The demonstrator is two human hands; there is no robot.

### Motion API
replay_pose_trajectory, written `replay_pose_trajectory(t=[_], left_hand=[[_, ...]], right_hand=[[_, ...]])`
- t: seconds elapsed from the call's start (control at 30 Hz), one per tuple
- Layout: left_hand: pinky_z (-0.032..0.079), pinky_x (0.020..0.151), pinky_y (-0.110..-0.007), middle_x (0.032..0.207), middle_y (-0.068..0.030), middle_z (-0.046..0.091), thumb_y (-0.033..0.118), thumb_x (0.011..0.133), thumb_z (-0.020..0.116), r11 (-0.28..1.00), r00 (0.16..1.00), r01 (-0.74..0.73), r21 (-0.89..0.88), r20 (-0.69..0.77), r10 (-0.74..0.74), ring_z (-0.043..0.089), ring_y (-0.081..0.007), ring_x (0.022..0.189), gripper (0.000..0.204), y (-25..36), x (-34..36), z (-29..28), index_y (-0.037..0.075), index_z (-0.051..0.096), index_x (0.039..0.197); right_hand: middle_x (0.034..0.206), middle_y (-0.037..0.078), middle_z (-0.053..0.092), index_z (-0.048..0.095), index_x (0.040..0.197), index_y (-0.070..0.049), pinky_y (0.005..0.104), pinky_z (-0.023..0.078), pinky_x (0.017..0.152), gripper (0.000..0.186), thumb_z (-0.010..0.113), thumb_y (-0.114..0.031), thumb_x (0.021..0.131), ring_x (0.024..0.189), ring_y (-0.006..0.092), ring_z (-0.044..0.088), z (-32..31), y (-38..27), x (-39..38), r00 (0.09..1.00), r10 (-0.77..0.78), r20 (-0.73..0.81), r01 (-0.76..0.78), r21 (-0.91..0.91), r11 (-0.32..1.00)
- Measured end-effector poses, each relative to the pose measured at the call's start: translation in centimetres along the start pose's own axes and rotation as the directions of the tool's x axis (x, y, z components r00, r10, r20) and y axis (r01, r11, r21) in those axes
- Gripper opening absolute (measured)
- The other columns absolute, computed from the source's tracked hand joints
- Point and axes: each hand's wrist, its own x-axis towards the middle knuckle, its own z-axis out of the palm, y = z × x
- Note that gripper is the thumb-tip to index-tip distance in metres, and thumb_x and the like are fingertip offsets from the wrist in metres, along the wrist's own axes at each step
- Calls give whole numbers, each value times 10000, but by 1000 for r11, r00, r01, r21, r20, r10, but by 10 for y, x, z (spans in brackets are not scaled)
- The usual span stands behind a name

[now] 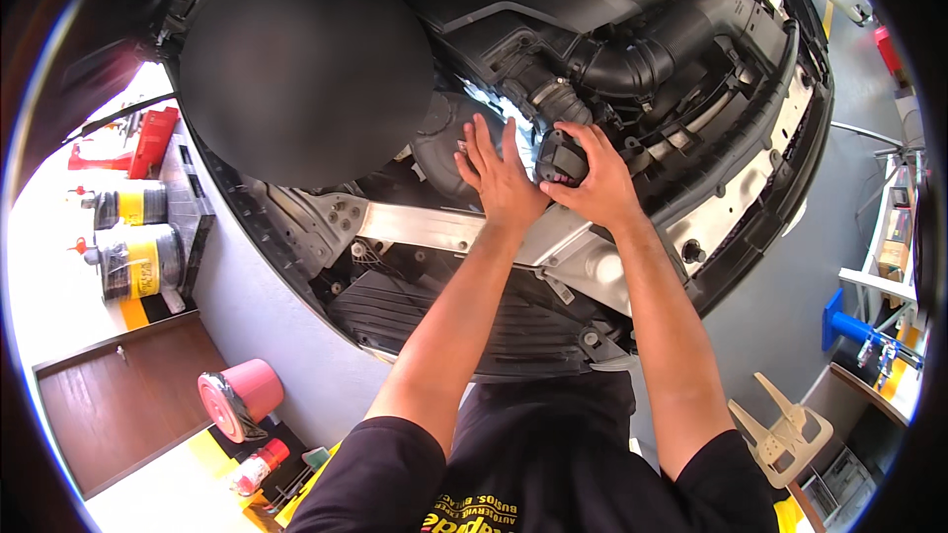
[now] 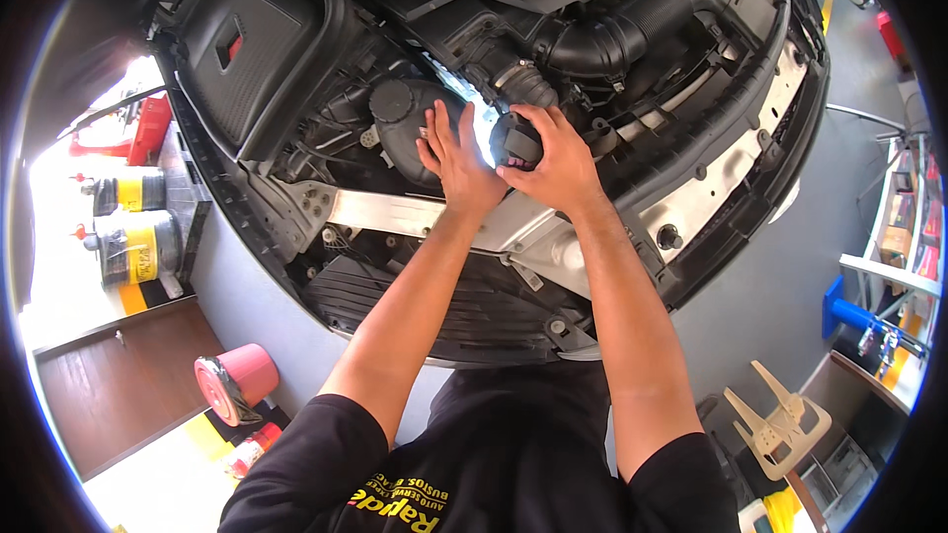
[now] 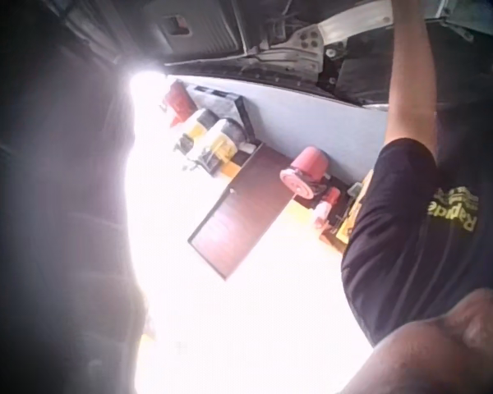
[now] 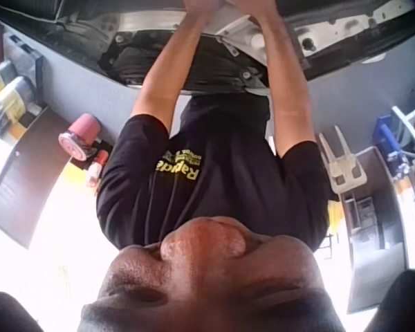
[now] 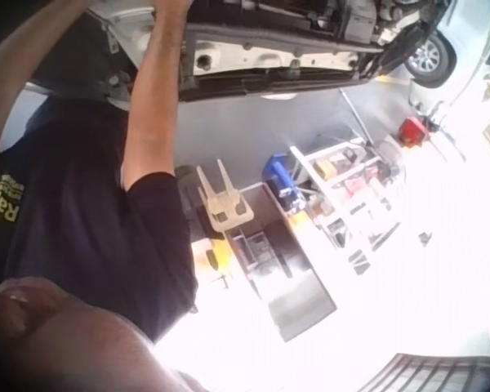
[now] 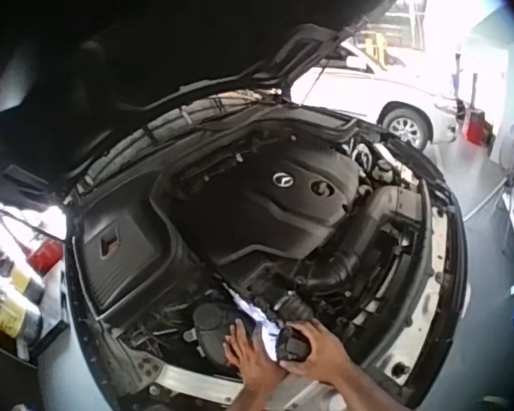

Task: The person uses a handheld light to illuminate different parts of the car engine while touching and checking components such as the air intake hose and fluid reservoirs.

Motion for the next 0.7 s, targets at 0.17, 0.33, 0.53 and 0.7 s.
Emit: replay_pose_trajectory(t=[0.17,0.33,0.53,0.7], left_hand=[[293,1237,-631,1705,-272,249,217,775,853,978,960,-202,-56,186,209,294,-478,1558,861,-23,-22,-39,70,484,1539],[386,1196,-559,1618,-254,430,211,837,812,980,888,-194,-49,416,196,431,-419,1493,777,-39,-66,-101,50,490,1525],[494,1084,-493,1324,-201,692,195,881,781,997,818,52,-57,576,-10,634,-412,1247,672,-40,-56,-129,40,525,1482],[528,1000,-499,1195,-179,713,153,858,769,974,956,-192,-117,203,213,661,-393,1146,450,-53,-20,-78,35,656,1277]], right_hand=[[1293,133,668,606,1446,-172,459,564,1016,820,925,-232,693,1200,369,676,-10,3,-5,997,-73,7,72,50,996],[1286,132,661,599,1473,-189,454,568,1002,851,930,-231,689,1172,375,676,-10,2,-12,986,-113,120,106,62,992],[1298,142,653,594,1473,-173,440,558,1015,865,943,-204,682,1188,368,670,-10,12,-13,993,-120,15,118,104,988],[1289,144,653,586,1455,-154,462,552,1001,842,935,-233,692,1170,388,664,-7,3,-10,987,-156,31,154,60,986]])
